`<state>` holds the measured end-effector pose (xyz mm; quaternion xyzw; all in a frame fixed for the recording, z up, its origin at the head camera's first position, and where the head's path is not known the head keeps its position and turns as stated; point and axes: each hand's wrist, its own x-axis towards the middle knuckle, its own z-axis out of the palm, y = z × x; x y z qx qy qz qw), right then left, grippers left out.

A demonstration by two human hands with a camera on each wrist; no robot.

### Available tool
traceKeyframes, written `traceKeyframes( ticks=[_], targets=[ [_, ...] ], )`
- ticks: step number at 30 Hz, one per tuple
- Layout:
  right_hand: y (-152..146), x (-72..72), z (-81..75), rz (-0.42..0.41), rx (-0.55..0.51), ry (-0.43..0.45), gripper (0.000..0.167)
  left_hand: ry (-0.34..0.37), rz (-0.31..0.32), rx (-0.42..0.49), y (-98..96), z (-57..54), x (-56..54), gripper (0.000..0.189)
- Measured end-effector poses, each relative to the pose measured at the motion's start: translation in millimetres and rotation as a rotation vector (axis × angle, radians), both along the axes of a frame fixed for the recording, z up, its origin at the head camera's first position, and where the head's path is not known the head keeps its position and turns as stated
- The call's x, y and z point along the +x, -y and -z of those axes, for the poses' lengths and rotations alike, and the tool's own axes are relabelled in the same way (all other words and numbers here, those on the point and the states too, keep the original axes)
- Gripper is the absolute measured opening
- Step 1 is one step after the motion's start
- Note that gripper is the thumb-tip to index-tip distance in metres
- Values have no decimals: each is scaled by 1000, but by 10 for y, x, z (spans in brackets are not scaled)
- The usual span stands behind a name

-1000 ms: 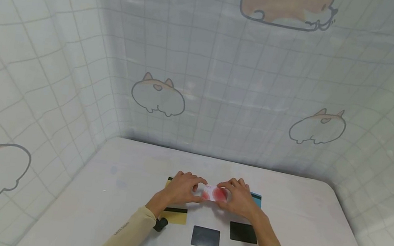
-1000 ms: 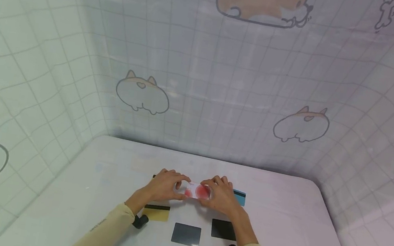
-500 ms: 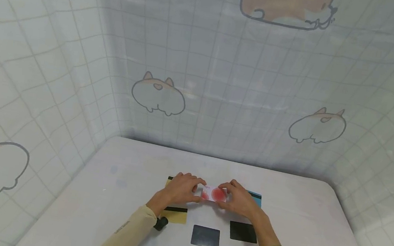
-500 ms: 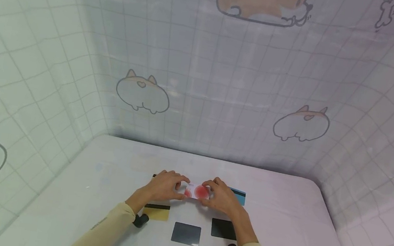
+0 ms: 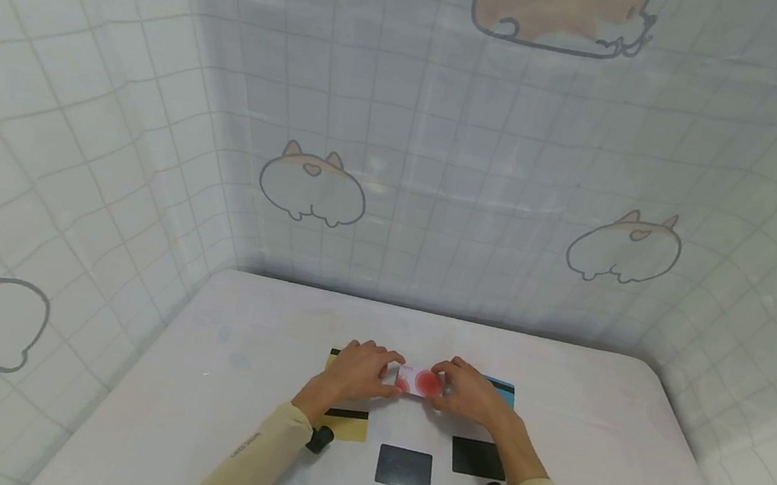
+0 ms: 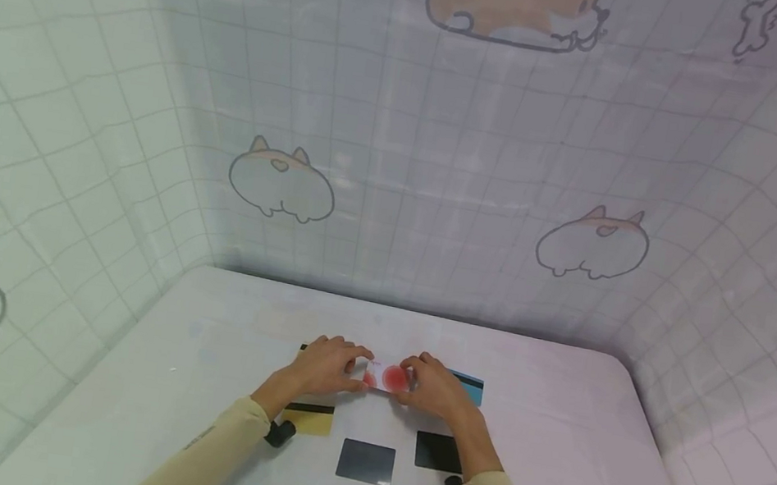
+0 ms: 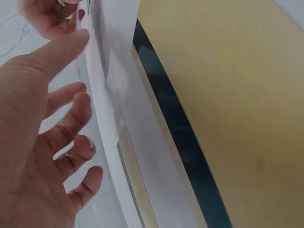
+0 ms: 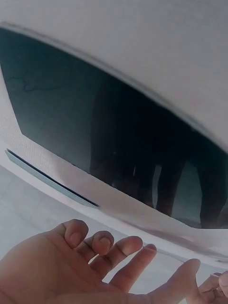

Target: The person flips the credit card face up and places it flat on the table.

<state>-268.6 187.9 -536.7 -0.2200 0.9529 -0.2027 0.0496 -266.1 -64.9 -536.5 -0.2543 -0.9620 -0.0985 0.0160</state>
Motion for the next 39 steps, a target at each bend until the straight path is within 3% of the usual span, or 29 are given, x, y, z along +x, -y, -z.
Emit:
traceKeyframes(
  ticks=[16, 24, 31, 39],
  targets=[
    [45, -22, 38, 21, 68, -16, 46, 10, -49, -82, -65, 71, 3, 51],
    [34, -33, 35, 22, 11, 22, 47, 48, -59, -51, -49, 55, 16, 52],
    [22, -2, 4, 56, -25, 77, 49, 118, -65, 35, -53, 21, 30, 53],
    [0, 2, -29, 86, -26, 129, 51, 133, -87, 43, -60, 46, 6, 53]
  ],
)
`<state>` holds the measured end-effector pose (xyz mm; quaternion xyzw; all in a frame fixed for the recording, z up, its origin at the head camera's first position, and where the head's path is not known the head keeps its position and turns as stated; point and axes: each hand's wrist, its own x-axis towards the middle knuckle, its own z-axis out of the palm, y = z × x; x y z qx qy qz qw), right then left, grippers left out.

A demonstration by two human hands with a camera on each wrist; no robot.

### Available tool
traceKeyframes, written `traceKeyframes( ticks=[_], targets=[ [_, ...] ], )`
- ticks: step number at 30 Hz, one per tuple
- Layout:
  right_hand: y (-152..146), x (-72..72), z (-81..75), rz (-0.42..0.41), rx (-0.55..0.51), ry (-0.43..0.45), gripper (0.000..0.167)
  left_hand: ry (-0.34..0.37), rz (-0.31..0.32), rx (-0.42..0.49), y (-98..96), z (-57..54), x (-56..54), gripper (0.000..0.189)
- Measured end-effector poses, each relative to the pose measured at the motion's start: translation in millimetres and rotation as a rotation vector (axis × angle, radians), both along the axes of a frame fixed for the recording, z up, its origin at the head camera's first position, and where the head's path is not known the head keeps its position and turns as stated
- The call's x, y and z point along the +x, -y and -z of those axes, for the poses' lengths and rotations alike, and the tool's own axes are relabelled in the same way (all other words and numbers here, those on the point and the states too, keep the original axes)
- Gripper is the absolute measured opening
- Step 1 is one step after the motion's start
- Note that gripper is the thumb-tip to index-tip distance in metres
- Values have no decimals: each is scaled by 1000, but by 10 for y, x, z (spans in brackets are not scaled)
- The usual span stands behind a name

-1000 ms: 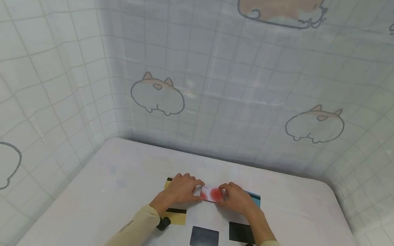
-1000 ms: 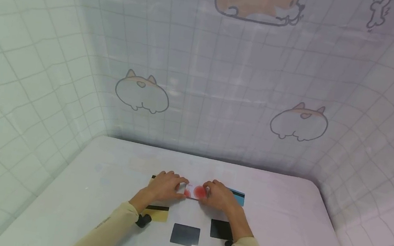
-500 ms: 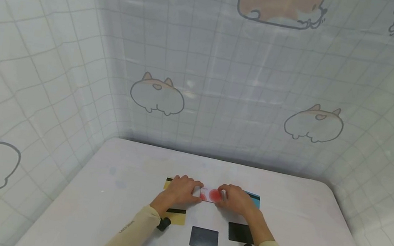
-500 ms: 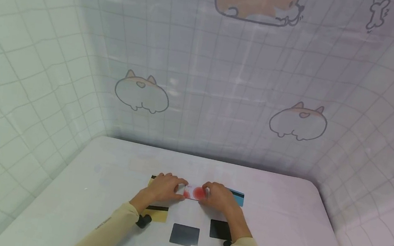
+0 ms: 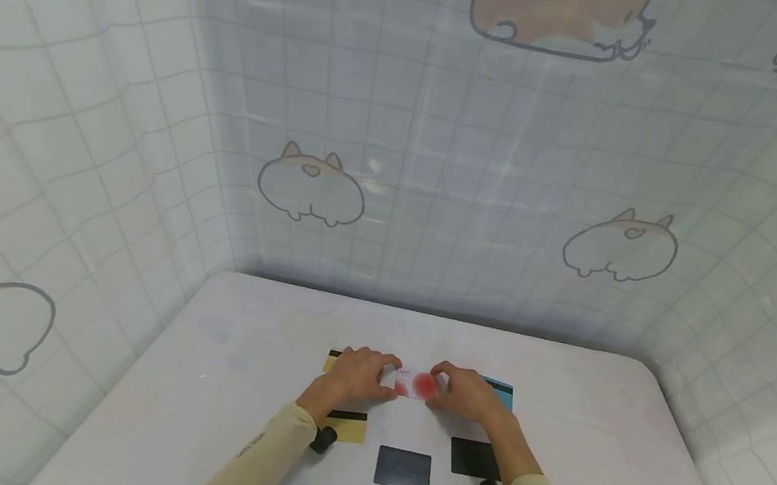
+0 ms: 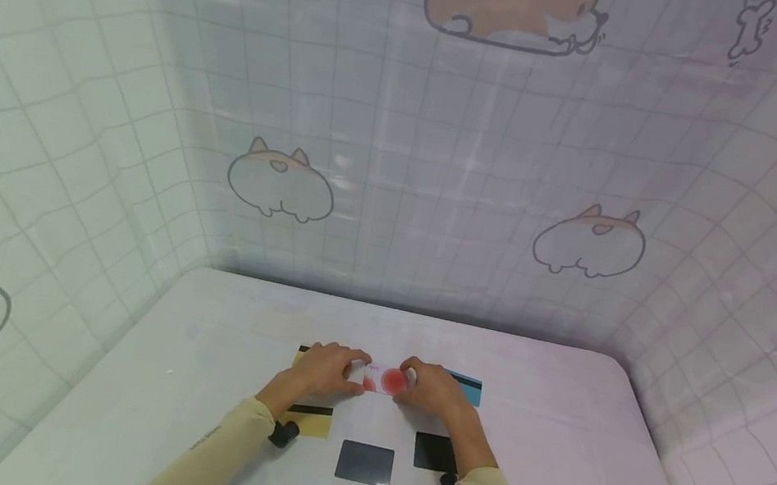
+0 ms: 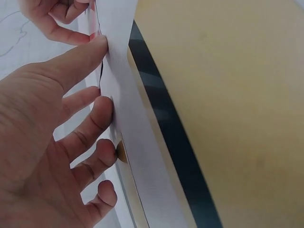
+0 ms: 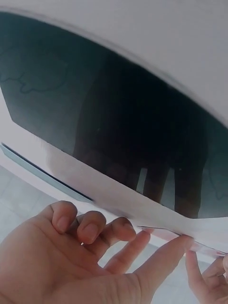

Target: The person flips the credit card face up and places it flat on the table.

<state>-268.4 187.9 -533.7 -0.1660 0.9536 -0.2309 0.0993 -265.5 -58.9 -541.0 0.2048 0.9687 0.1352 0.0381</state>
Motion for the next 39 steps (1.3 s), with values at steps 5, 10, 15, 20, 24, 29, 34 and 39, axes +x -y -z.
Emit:
traceKeyframes(
  ticks=[5, 10, 15, 20, 24, 29, 34, 39],
  targets=[
    [-50, -91, 27, -14, -1, 2, 51, 15, -21, 24, -30, 9, -55, 54],
    [-87, -173, 55, -28, -11, -4, 50, 6, -28, 22, -65, 32, -109, 54],
    [-113, -215, 60, -40, -13, 1, 51, 1, -31, 18, -91, 47, -138, 55],
    [-132, -255, 46, -49, -25, 9, 49, -6, -34, 13, -118, 52, -160, 54],
    [-140, -286, 37, -57, -30, 14, 50, -27, -34, -11, -135, 46, -166, 54],
    [-126, -280, 15, -68, -20, 14, 51, -62, -23, -29, -120, 38, -136, 54],
    [-137, -277, 5, -81, -20, 22, 51, -79, -30, -6, -92, 38, -114, 56],
    [-132, -285, 14, -106, -11, 6, 57, -80, -56, 20, -41, 31, -123, 54]
  ],
)
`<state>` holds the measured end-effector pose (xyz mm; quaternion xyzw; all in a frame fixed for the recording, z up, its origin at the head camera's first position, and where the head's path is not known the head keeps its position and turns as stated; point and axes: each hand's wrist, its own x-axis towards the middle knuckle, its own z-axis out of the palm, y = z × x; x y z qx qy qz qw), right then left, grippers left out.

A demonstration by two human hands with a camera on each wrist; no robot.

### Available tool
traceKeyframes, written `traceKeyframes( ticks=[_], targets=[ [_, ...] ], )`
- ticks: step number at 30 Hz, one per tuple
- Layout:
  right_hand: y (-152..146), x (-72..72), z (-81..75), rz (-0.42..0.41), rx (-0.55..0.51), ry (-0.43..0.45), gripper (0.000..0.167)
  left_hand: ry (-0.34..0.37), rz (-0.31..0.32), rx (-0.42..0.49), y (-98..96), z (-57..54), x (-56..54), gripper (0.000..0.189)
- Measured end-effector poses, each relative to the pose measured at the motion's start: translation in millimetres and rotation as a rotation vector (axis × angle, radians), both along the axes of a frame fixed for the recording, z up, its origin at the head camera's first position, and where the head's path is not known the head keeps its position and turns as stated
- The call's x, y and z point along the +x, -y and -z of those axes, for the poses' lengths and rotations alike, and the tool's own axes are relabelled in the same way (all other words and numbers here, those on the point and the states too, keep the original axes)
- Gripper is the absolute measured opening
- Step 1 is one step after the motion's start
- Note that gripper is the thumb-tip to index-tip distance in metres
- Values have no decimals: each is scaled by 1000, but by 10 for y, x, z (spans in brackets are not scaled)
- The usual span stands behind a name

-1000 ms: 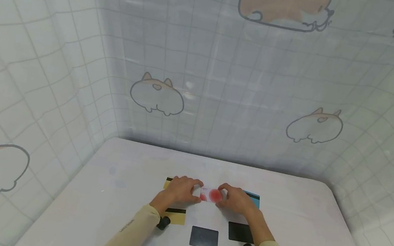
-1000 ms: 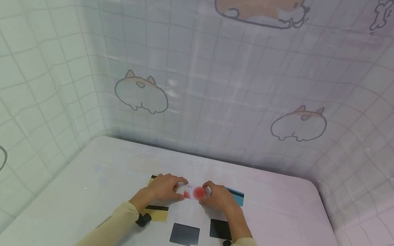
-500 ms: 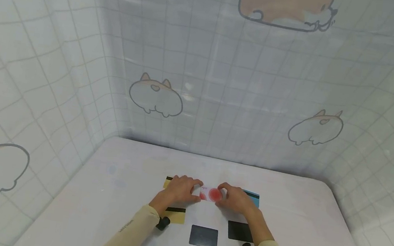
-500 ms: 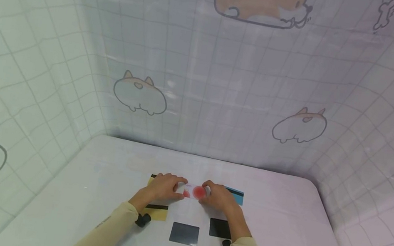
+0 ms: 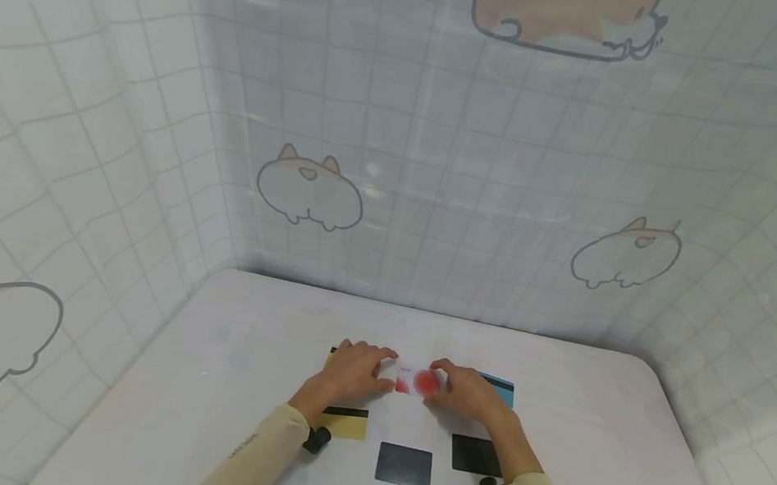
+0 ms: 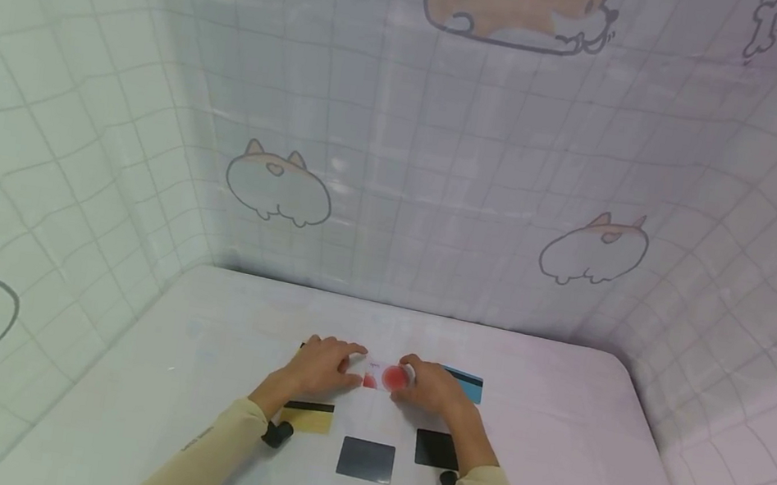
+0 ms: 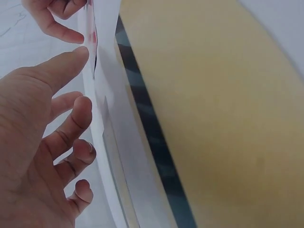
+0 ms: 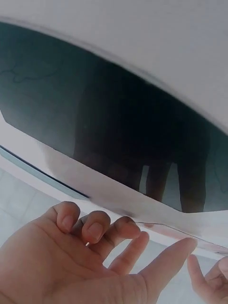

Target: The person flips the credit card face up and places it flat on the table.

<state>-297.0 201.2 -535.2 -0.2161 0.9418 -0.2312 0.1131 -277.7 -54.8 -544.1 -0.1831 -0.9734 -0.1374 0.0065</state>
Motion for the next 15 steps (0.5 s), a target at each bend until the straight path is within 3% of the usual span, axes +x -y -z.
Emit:
traceKeyframes(
  ticks=[15],
  targets=[
    [135, 99, 20, -8, -17, -13, 61, 5, -37, 31, 155, 50, 64, 52]
  ],
)
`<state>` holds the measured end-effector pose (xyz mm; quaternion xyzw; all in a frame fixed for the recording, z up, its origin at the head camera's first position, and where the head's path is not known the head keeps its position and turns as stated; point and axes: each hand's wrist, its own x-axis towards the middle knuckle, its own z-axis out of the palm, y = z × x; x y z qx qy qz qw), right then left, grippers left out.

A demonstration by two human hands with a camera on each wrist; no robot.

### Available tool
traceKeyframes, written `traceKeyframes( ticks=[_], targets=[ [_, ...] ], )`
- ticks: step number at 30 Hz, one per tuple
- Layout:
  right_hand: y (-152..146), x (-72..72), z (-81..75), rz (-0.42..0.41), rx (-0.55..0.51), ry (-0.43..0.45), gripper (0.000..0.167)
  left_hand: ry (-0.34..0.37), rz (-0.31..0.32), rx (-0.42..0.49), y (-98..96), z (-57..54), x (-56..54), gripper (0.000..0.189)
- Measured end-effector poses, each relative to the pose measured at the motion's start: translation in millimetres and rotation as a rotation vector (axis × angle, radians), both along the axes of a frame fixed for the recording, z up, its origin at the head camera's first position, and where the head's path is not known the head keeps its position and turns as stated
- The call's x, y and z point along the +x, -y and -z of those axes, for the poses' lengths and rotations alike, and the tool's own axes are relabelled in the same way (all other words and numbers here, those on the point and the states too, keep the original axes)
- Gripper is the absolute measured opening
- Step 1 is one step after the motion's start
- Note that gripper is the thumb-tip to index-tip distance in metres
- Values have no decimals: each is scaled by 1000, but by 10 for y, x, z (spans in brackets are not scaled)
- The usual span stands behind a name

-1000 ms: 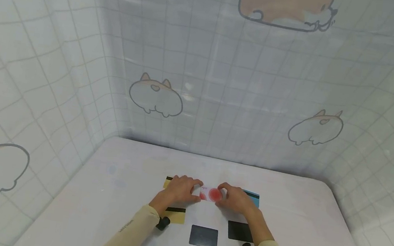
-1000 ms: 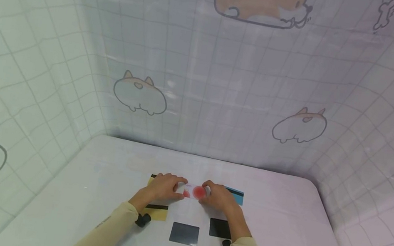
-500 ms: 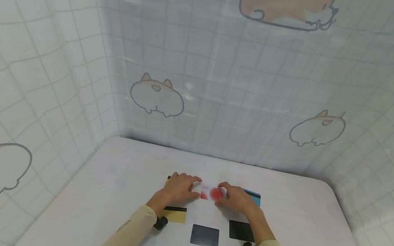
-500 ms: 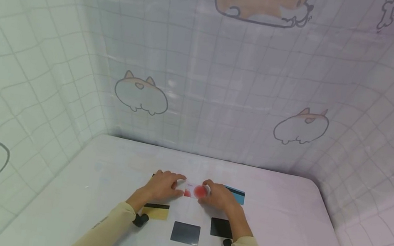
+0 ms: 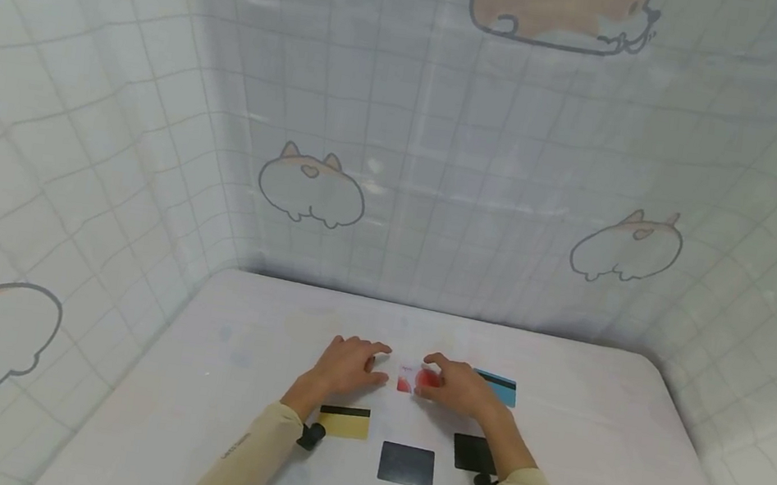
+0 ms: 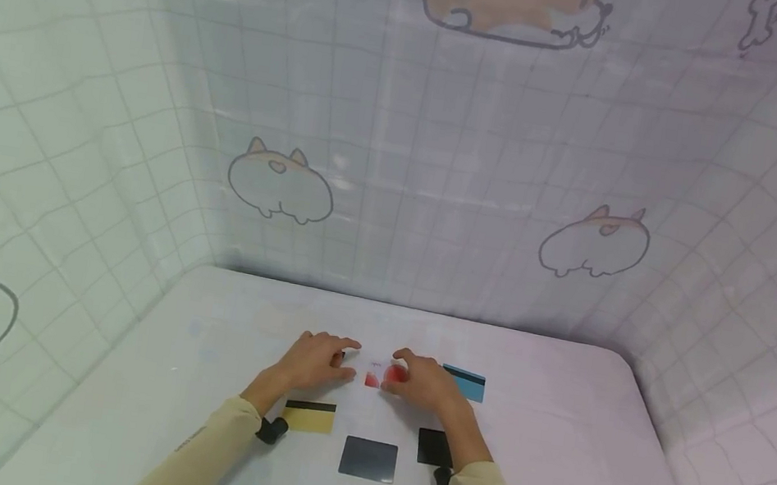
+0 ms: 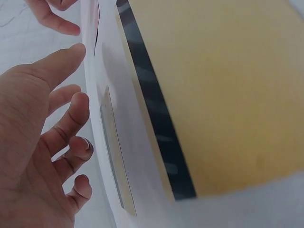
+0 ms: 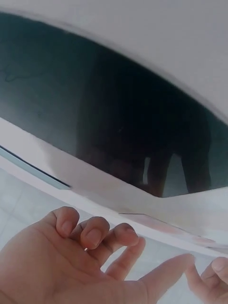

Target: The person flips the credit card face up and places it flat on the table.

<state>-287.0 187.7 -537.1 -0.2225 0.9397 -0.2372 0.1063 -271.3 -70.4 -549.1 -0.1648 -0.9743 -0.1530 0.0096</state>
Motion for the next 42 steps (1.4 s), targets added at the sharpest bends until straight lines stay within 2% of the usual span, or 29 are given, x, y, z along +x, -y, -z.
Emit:
traceKeyframes(
  ticks=[5, 13, 21, 27, 42],
  targets=[
    [41, 26, 15, 28, 2, 6, 65, -6, 11, 11, 73, 3, 18, 52],
    [186, 48, -30, 64, -11, -8, 63, -17, -27, 29, 283, -10, 33, 53],
    [303, 36, -13, 53, 28, -28, 68, -13, -55, 34, 534, 25, 42, 56],
    [372, 32, 2, 20, 62, -53, 63, -15, -63, 6, 687, 19, 58, 59],
    [532, 64, 26, -1, 112, -108, 65, 23, -38, 22, 863, -32, 67, 63]
  ],
)
